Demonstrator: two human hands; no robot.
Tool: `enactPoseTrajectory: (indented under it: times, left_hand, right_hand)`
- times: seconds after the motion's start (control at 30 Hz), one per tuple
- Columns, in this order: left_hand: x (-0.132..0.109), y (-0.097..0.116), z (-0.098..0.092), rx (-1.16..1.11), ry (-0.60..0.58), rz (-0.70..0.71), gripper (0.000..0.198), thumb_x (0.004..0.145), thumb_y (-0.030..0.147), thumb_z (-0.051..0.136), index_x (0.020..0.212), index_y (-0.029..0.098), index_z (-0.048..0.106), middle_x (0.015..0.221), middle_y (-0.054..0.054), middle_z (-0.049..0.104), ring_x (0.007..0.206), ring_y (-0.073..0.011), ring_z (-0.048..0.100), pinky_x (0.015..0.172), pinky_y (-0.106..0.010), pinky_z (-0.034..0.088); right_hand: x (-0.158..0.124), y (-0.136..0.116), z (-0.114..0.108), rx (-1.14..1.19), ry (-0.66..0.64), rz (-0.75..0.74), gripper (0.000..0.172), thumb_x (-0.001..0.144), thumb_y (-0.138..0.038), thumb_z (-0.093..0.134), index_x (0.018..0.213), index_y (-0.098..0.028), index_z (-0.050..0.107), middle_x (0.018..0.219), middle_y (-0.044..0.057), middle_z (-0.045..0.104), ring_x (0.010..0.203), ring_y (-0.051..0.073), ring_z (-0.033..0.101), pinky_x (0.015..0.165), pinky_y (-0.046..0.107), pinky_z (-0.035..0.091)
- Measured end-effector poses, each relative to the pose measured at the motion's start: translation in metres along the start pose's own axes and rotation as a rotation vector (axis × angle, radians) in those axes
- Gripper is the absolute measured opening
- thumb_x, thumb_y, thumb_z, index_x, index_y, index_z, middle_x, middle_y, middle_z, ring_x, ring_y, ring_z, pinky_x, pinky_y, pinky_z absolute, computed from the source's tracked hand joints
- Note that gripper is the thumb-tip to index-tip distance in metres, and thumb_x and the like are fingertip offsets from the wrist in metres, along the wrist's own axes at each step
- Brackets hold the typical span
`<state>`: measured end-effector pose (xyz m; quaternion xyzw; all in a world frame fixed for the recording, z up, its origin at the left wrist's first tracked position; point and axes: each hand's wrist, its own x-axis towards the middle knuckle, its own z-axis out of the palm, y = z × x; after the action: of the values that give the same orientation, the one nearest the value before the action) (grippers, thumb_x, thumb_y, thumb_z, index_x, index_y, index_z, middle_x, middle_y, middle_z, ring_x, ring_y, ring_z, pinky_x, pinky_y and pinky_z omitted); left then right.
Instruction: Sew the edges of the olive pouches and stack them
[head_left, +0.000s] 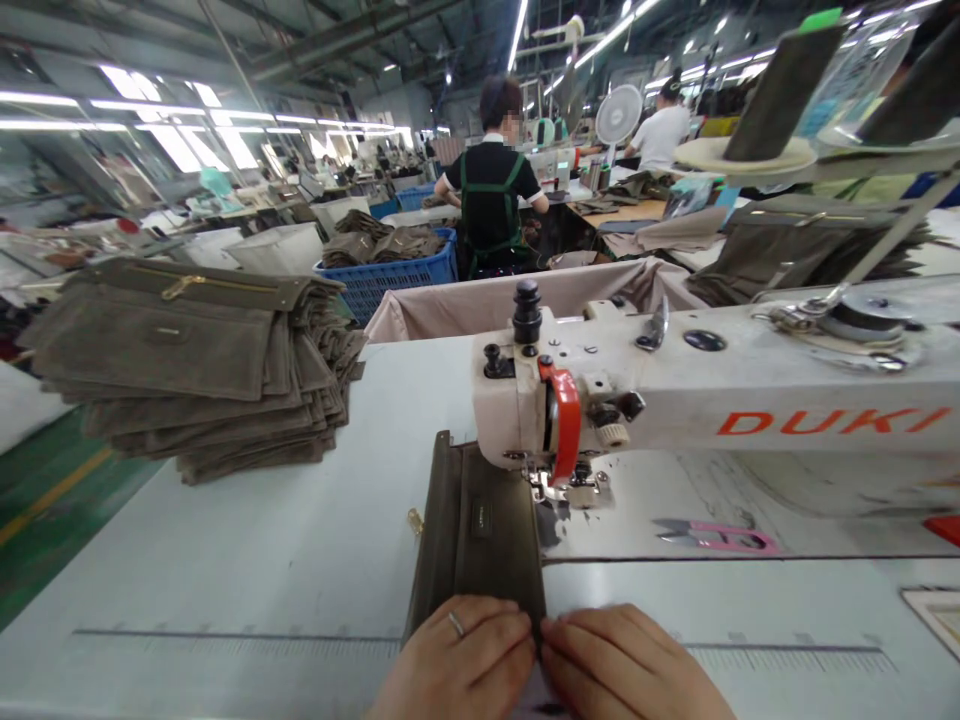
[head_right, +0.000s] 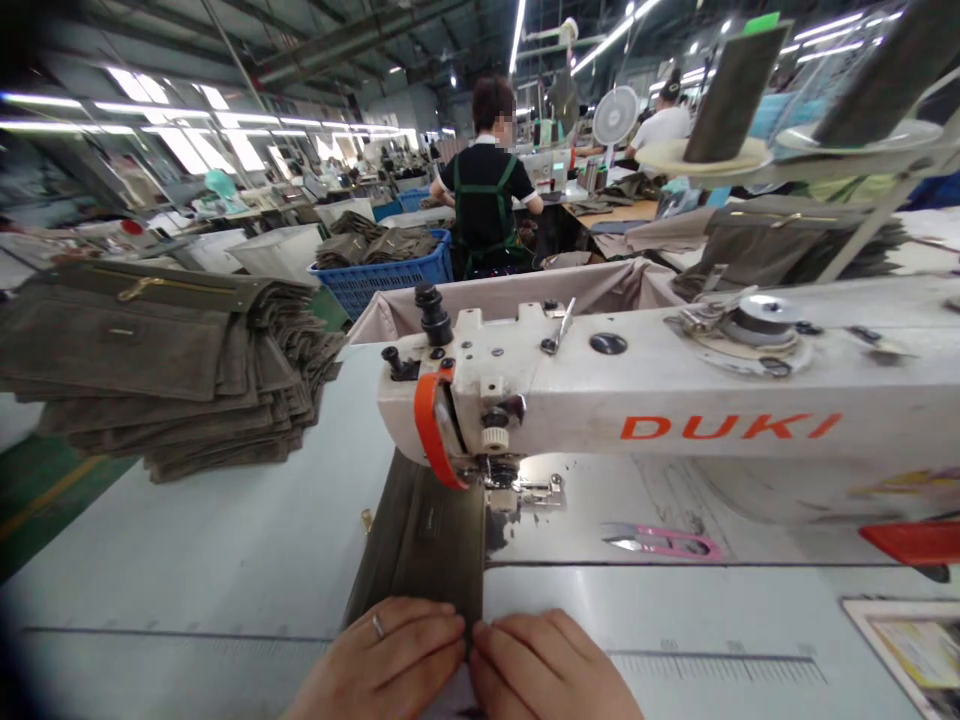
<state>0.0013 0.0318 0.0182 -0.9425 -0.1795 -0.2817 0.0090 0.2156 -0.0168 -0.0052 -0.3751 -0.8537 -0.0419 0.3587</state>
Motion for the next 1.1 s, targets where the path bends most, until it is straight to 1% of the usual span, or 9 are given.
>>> enactPoseTrajectory:
  times: [0.07, 0.17, 0.27, 0.43, 0.53, 0.7, 0.83, 0.97, 1.1]
  left_hand:
    - [0.001, -0.008, 0.005, -0.007, -0.015, 0.005, 0.027, 0.099, 0.013, 0.038, 0.097, 0.013, 0.064, 0.095, -0.004, 0.07, 0.087, -0.015, 0.065, 0.079, -0.024, 0.056]
    - [0.001, -0.018, 0.011, -0.044, -0.113, -0.016, 0.024, 0.097, 0.012, 0.039, 0.103, 0.014, 0.062, 0.101, -0.005, 0.069, 0.093, -0.0163, 0.064, 0.085, -0.026, 0.055]
    - [0.004, -0.027, 0.01, -0.096, -0.194, -0.037, 0.024, 0.095, 0.015, 0.042, 0.11, 0.017, 0.06, 0.105, -0.005, 0.067, 0.098, -0.0159, 0.063, 0.09, -0.027, 0.053]
    - [0.018, -0.038, 0.003, -0.12, -0.272, -0.069, 0.026, 0.094, 0.012, 0.043, 0.117, 0.014, 0.056, 0.111, -0.006, 0.065, 0.104, -0.0164, 0.06, 0.097, -0.031, 0.05]
    - [0.022, -0.045, 0.006, -0.138, -0.321, -0.102, 0.026, 0.094, 0.01, 0.045, 0.117, 0.014, 0.055, 0.113, -0.005, 0.064, 0.104, -0.0164, 0.059, 0.098, -0.031, 0.049]
    - [0.025, -0.061, 0.017, -0.12, -0.301, -0.125, 0.028, 0.092, 0.007, 0.047, 0.117, 0.017, 0.056, 0.116, -0.003, 0.064, 0.108, -0.0152, 0.058, 0.101, -0.031, 0.047]
    - [0.035, -0.072, 0.016, -0.089, -0.284, -0.123, 0.028, 0.088, 0.005, 0.051, 0.114, 0.015, 0.058, 0.114, -0.005, 0.065, 0.106, -0.0167, 0.06, 0.099, -0.032, 0.048]
    - [0.05, -0.08, 0.014, -0.041, -0.284, -0.119, 0.023, 0.088, 0.005, 0.054, 0.106, 0.015, 0.061, 0.109, -0.005, 0.067, 0.102, -0.0164, 0.062, 0.096, -0.03, 0.049]
    - [0.057, -0.09, 0.017, 0.029, -0.269, -0.113, 0.018, 0.089, 0.009, 0.056, 0.103, 0.016, 0.064, 0.103, -0.004, 0.07, 0.098, -0.0165, 0.064, 0.094, -0.029, 0.049]
  right_hand:
    - [0.005, 0.005, 0.002, -0.008, 0.017, 0.009, 0.028, 0.099, -0.021, 0.039, 0.102, -0.019, 0.068, 0.098, 0.001, 0.072, 0.084, 0.013, 0.065, 0.075, 0.026, 0.054]
    - [0.015, 0.011, 0.002, -0.029, 0.009, 0.003, 0.032, 0.1, -0.018, 0.036, 0.101, -0.018, 0.068, 0.095, 0.002, 0.072, 0.08, 0.014, 0.064, 0.073, 0.026, 0.054]
    - [0.023, 0.016, 0.001, -0.015, 0.002, 0.025, 0.034, 0.099, -0.016, 0.034, 0.102, -0.018, 0.067, 0.094, 0.003, 0.072, 0.08, 0.015, 0.064, 0.073, 0.027, 0.054]
    - [0.027, 0.024, 0.002, 0.047, -0.11, 0.082, 0.027, 0.091, -0.015, 0.046, 0.111, -0.017, 0.065, 0.104, 0.006, 0.07, 0.084, 0.019, 0.062, 0.073, 0.032, 0.055]
    - [0.032, 0.029, 0.004, 0.055, -0.151, 0.119, 0.028, 0.089, -0.014, 0.05, 0.113, -0.016, 0.063, 0.108, 0.006, 0.068, 0.085, 0.021, 0.061, 0.074, 0.034, 0.055]
    - [0.044, 0.038, 0.006, 0.048, -0.171, 0.157, 0.028, 0.088, -0.01, 0.05, 0.112, -0.015, 0.062, 0.106, 0.007, 0.067, 0.089, 0.023, 0.061, 0.079, 0.038, 0.055]
    - [0.047, 0.049, 0.01, 0.033, -0.202, 0.221, 0.029, 0.087, -0.012, 0.051, 0.114, -0.017, 0.062, 0.104, 0.008, 0.066, 0.095, 0.025, 0.059, 0.083, 0.043, 0.054]
    - [0.047, 0.057, 0.016, -0.022, -0.237, 0.25, 0.03, 0.089, -0.015, 0.05, 0.116, -0.016, 0.061, 0.104, 0.012, 0.065, 0.095, 0.028, 0.059, 0.081, 0.046, 0.053]
    - [0.047, 0.06, 0.019, -0.063, -0.227, 0.284, 0.033, 0.09, -0.018, 0.049, 0.121, -0.017, 0.058, 0.106, 0.015, 0.063, 0.094, 0.03, 0.059, 0.076, 0.047, 0.054]
